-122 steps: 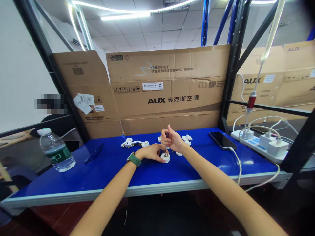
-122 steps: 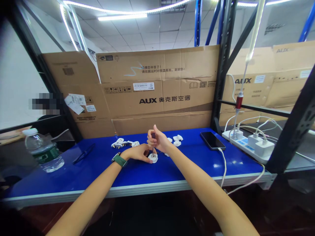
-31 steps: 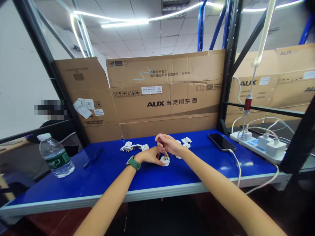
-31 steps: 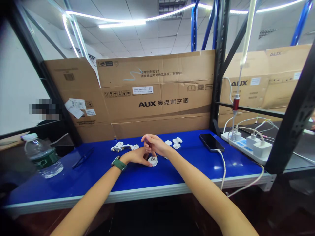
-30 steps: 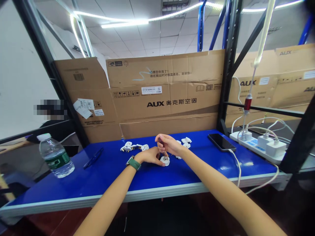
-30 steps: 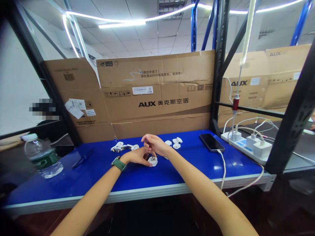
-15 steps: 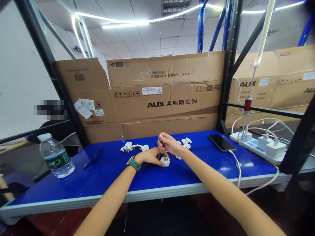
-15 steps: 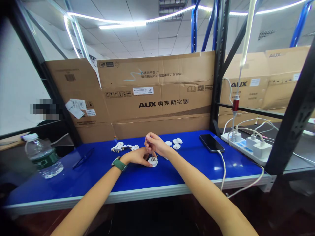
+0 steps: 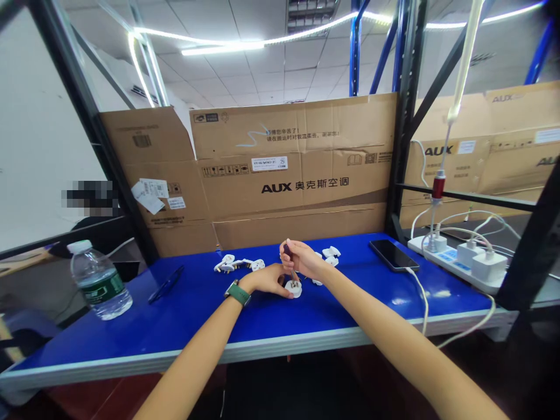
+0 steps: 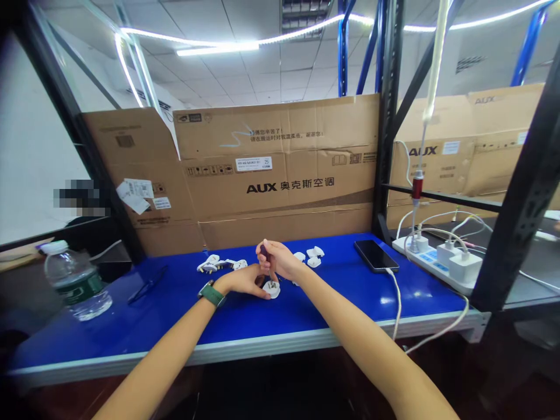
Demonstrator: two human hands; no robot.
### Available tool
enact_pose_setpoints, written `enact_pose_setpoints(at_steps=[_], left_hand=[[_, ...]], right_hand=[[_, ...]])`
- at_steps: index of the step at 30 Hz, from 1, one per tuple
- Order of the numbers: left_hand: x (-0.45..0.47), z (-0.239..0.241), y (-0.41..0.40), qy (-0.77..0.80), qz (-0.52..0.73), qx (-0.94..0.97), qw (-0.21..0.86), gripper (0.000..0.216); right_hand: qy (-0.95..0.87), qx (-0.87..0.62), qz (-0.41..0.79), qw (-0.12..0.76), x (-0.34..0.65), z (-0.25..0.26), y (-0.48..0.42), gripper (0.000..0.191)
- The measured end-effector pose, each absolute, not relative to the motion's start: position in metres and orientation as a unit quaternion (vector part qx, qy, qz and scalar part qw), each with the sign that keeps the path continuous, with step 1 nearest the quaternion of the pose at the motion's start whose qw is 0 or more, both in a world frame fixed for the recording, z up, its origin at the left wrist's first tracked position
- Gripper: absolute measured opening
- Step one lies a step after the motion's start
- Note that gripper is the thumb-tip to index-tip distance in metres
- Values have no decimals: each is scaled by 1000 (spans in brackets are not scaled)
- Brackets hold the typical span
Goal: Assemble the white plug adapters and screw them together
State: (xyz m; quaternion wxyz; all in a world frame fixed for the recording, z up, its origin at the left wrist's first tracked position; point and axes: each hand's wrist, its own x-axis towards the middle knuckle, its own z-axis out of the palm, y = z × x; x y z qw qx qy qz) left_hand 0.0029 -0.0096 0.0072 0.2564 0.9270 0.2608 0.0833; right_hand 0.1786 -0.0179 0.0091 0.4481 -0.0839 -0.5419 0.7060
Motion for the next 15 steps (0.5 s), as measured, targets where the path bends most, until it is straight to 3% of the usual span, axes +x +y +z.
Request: enact_pose_setpoints(at_steps=[15], left_hand=[[3,6,-7,265,78,922,271,48]], right_hand=[[-538,-88,709,447,181,11,-15,42]])
